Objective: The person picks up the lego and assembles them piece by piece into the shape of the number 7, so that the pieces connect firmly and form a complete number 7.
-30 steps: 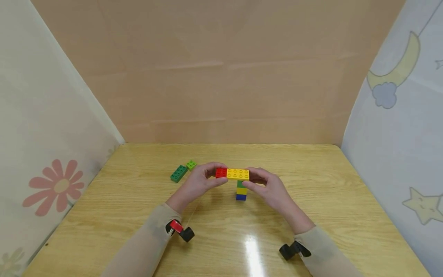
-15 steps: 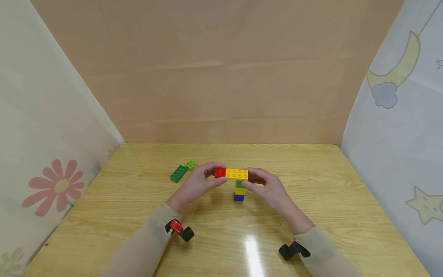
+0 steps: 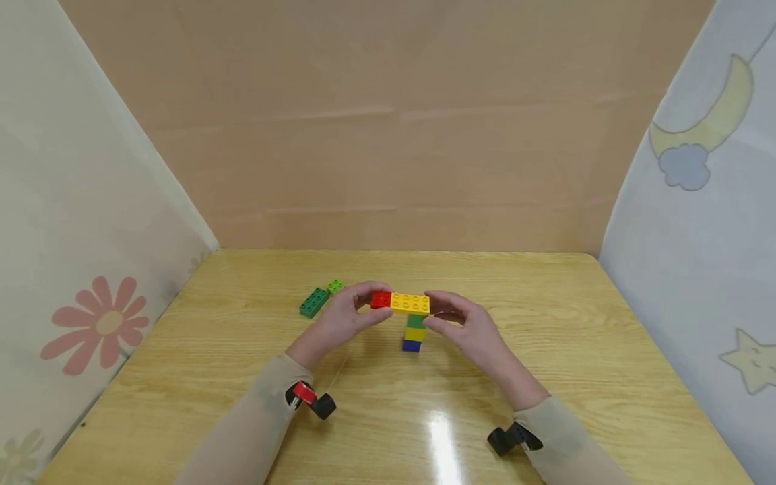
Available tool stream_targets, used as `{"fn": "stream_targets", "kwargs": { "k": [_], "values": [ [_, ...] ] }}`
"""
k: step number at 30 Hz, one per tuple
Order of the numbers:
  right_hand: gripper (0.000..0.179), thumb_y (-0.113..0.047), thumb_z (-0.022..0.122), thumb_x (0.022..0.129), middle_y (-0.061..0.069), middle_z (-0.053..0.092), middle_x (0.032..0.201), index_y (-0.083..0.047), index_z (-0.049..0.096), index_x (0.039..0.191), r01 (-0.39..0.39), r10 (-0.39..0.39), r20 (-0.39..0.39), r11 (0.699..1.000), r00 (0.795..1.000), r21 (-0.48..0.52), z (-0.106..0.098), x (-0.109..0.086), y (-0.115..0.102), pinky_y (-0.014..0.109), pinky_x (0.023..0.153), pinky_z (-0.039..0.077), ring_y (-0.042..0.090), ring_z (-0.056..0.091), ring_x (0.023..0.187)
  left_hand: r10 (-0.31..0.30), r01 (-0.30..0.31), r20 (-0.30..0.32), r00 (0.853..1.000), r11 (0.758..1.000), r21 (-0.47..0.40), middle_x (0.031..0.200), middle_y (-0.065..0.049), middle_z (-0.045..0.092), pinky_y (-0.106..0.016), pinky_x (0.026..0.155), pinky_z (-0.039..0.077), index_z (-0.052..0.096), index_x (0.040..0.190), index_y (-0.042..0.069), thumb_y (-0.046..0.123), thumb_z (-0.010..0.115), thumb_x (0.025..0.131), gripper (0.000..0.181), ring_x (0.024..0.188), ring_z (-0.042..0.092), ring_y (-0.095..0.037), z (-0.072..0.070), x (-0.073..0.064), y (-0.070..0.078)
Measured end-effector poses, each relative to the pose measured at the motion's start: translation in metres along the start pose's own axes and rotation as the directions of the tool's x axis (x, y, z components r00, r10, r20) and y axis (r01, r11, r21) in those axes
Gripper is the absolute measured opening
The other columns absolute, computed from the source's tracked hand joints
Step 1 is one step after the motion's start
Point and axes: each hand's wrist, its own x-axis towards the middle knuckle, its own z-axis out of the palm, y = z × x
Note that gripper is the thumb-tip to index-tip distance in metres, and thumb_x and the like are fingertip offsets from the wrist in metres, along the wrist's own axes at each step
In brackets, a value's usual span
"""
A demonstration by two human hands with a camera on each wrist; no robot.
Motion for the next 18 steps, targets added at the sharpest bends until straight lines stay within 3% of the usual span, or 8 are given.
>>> {"fn": "stream_targets", "kwargs": {
  "k": [4,7,13,18],
  "values": [
    [0.051,-0.018,0.072,0.110,0.016,0.069,0.142,-0.002,0.059,0.156,0.022,-0.022,0.000,1.000,1.000,0.022,-0.002,0.003,0.003,0.023,0.098,0.057,0.043,0.067,0.128,-0.045,0.045,-0.026,0.999,0.999,0.004,0.127,0.011,0.072,-0.039,0.098,0.060,0.075,0.137,0.029,0.035,0.085,0.101,0.038,0.123,0.066,-0.022,-0.007,-0.004,-0.002],
    [0.049,-0.018,0.071,0.111,0.018,0.068,0.144,-0.003,0.059,0.156,0.029,-0.029,0.006,0.999,1.000,0.030,-0.004,0.008,0.004,0.022,0.099,0.057,0.045,0.066,0.130,-0.044,0.045,-0.055,0.998,0.999,0.013,0.128,0.008,0.072,-0.037,0.098,0.061,0.075,0.138,0.026,0.035,0.085,0.101,0.040,0.125,0.067,-0.023,-0.015,-0.008,-0.005],
    [0.049,-0.026,0.073,0.110,0.018,0.068,0.146,-0.012,0.062,0.156,0.028,-0.028,0.028,0.999,0.999,-0.016,-0.001,0.027,0.003,0.022,0.099,0.056,0.031,0.070,0.126,-0.031,0.036,-0.123,0.992,0.999,0.039,0.131,0.003,0.072,-0.041,0.099,0.061,0.074,0.140,0.022,0.029,0.085,0.101,0.041,0.128,0.067,-0.029,-0.036,-0.026,-0.010],
    [0.049,-0.028,0.075,0.109,0.010,0.068,0.148,-0.014,0.063,0.155,0.042,-0.038,0.062,0.997,0.997,-0.070,0.007,0.050,0.005,0.039,0.107,0.057,0.034,0.067,0.131,-0.064,0.072,-0.166,0.984,0.997,0.040,0.139,0.001,0.070,-0.047,0.106,0.058,0.074,0.140,0.021,0.026,0.086,0.100,0.042,0.133,0.065,-0.032,-0.051,-0.041,-0.014]
  ]
}}
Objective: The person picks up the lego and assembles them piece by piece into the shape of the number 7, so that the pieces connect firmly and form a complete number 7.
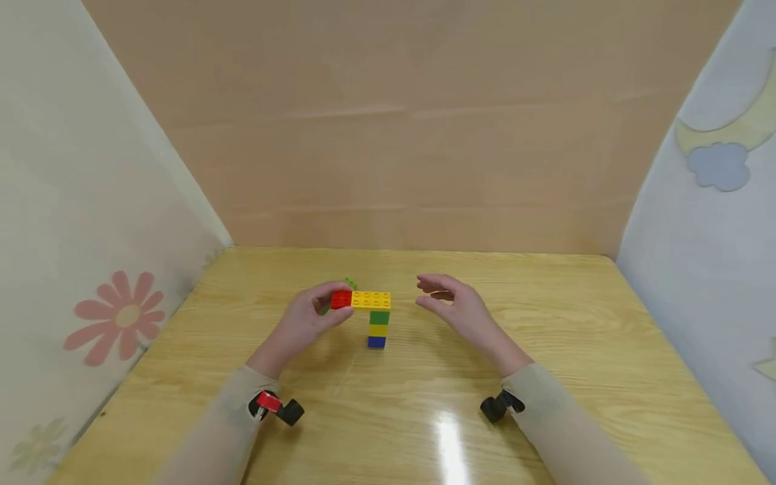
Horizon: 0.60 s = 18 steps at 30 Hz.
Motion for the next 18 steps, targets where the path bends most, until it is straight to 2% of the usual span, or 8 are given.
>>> {"fn": "stream_targets", "kwargs": {
  "k": [3,6,11,18],
  "values": [
    [0.051,-0.029,0.076,0.108,0.007,0.066,0.151,-0.014,0.063,0.155,0.017,-0.016,0.034,1.000,0.999,-0.026,0.012,0.019,0.000,0.054,0.113,0.051,0.040,0.062,0.137,-0.013,0.013,-0.014,1.000,1.000,-0.008,0.140,0.000,0.070,-0.044,0.104,0.059,0.075,0.139,0.021,0.026,0.086,0.101,0.040,0.129,0.067,-0.031,-0.012,-0.008,-0.005],
    [0.053,-0.030,0.078,0.107,0.007,0.063,0.155,-0.014,0.063,0.155,0.035,-0.030,0.076,0.998,0.997,-0.052,0.023,0.037,-0.002,0.062,0.118,0.045,0.043,0.057,0.142,-0.016,0.016,-0.017,1.000,1.000,-0.012,0.140,-0.001,0.070,-0.040,0.100,0.060,0.075,0.138,0.022,0.027,0.085,0.101,0.038,0.127,0.067,-0.032,-0.022,-0.013,-0.008],
    [0.058,-0.032,0.079,0.106,0.007,0.059,0.160,-0.013,0.062,0.157,0.083,-0.065,0.148,0.990,0.987,-0.116,0.046,0.065,-0.003,0.061,0.121,0.041,0.041,0.053,0.147,-0.015,0.015,-0.032,0.999,1.000,-0.003,0.140,-0.003,0.070,-0.044,0.104,0.059,0.075,0.137,0.020,0.024,0.085,0.101,0.037,0.133,0.065,-0.034,-0.038,-0.019,-0.014],
    [0.059,-0.028,0.080,0.106,0.005,0.057,0.162,-0.015,0.060,0.159,0.166,-0.122,0.267,0.975,0.956,-0.148,0.078,0.095,-0.010,0.058,0.124,0.038,0.033,0.048,0.153,-0.024,0.024,-0.024,0.999,1.000,-0.004,0.139,-0.002,0.071,-0.050,0.106,0.058,0.072,0.142,0.016,0.022,0.083,0.103,0.041,0.133,0.064,-0.035,-0.056,-0.028,-0.018]
  ]
}}
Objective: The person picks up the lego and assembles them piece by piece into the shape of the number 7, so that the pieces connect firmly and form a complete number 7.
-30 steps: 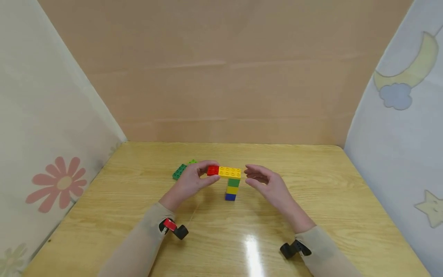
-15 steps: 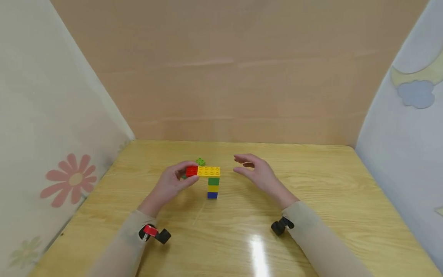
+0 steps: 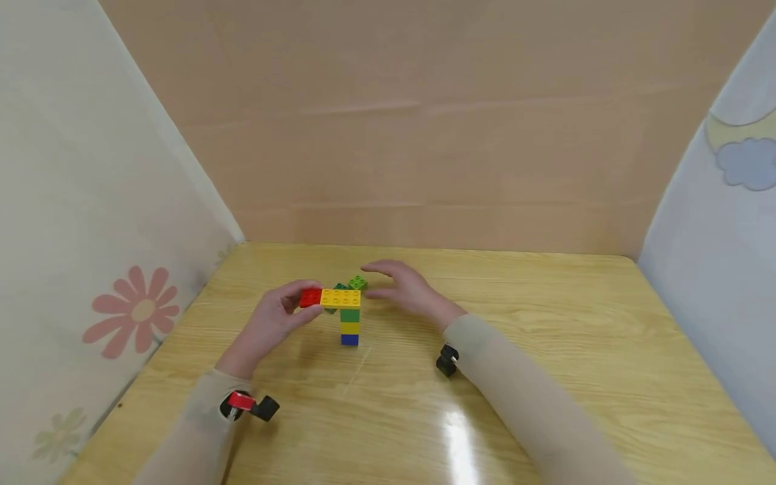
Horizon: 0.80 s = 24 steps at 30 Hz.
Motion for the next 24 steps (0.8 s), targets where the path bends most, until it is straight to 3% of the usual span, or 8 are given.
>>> {"fn": "stream_targets", "kwargs": {
  "k": [9,14,24],
  "values": [
    [0.058,-0.016,0.076,0.107,0.007,0.049,0.169,-0.016,0.057,0.162,0.056,-0.045,0.141,0.995,0.989,-0.077,0.027,0.027,-0.007,0.061,0.128,0.031,0.036,0.039,0.158,0.007,-0.007,0.029,1.000,1.000,0.000,0.140,-0.006,0.070,-0.053,0.111,0.054,0.072,0.140,0.017,0.024,0.083,0.103,0.040,0.138,0.063,-0.036,-0.009,-0.005,-0.005],
    [0.058,-0.019,0.074,0.109,0.007,0.042,0.173,-0.019,0.056,0.164,0.061,-0.042,0.193,0.994,0.980,-0.095,0.036,0.035,-0.012,0.062,0.129,0.026,0.037,0.033,0.162,-0.003,0.003,0.040,0.999,1.000,0.000,0.140,-0.007,0.070,-0.051,0.109,0.056,0.072,0.139,0.016,0.022,0.083,0.103,0.038,0.135,0.064,-0.035,-0.010,-0.006,-0.007],
    [0.050,-0.018,0.070,0.111,0.009,0.052,0.166,-0.018,0.060,0.160,0.064,-0.022,0.231,0.982,0.973,-0.178,0.044,0.040,-0.019,0.061,0.129,0.029,0.037,0.042,0.156,0.029,-0.029,0.055,0.998,1.000,-0.008,0.140,-0.007,0.069,-0.044,0.105,0.058,0.072,0.138,0.016,0.023,0.082,0.104,0.037,0.131,0.066,-0.034,-0.011,-0.006,-0.010]
  ]
}}
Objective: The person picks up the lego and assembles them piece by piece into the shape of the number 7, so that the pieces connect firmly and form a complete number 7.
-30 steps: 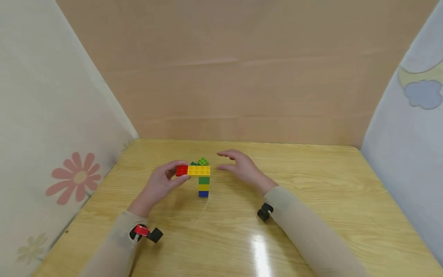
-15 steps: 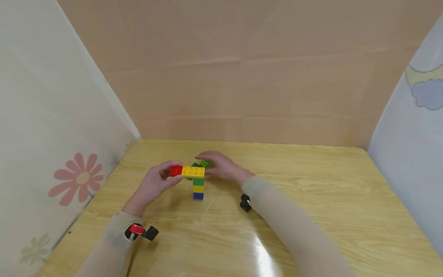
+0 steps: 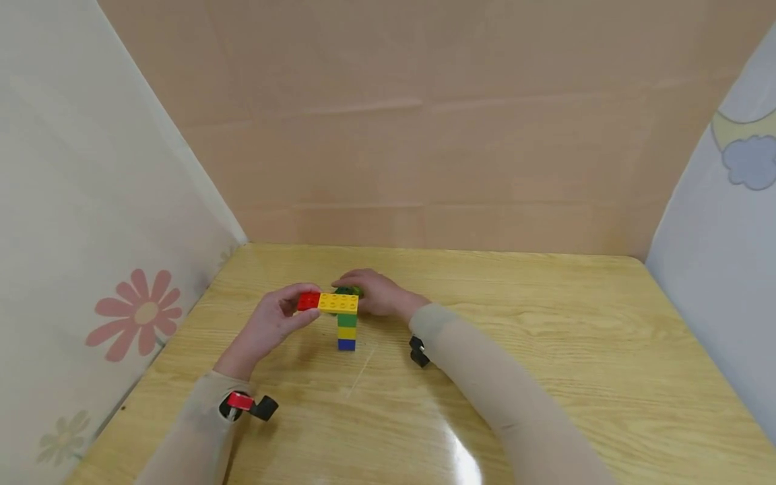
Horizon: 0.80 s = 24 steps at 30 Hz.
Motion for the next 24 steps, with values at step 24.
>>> {"fn": "stream_targets", "kwargs": {
  "k": [24],
  "values": [
    [0.035,-0.018,0.081,0.104,0.006,0.071,0.138,-0.012,0.075,0.139,-0.086,0.084,-0.119,0.996,0.989,-0.005,-0.005,-0.011,0.017,0.046,0.115,0.049,0.026,0.063,0.129,-0.058,0.058,-0.084,0.995,0.998,0.000,0.128,-0.010,0.073,-0.027,0.094,0.058,0.070,0.143,0.010,0.020,0.080,0.105,0.041,0.113,0.067,-0.033,-0.013,-0.006,-0.005]
  ]
}}
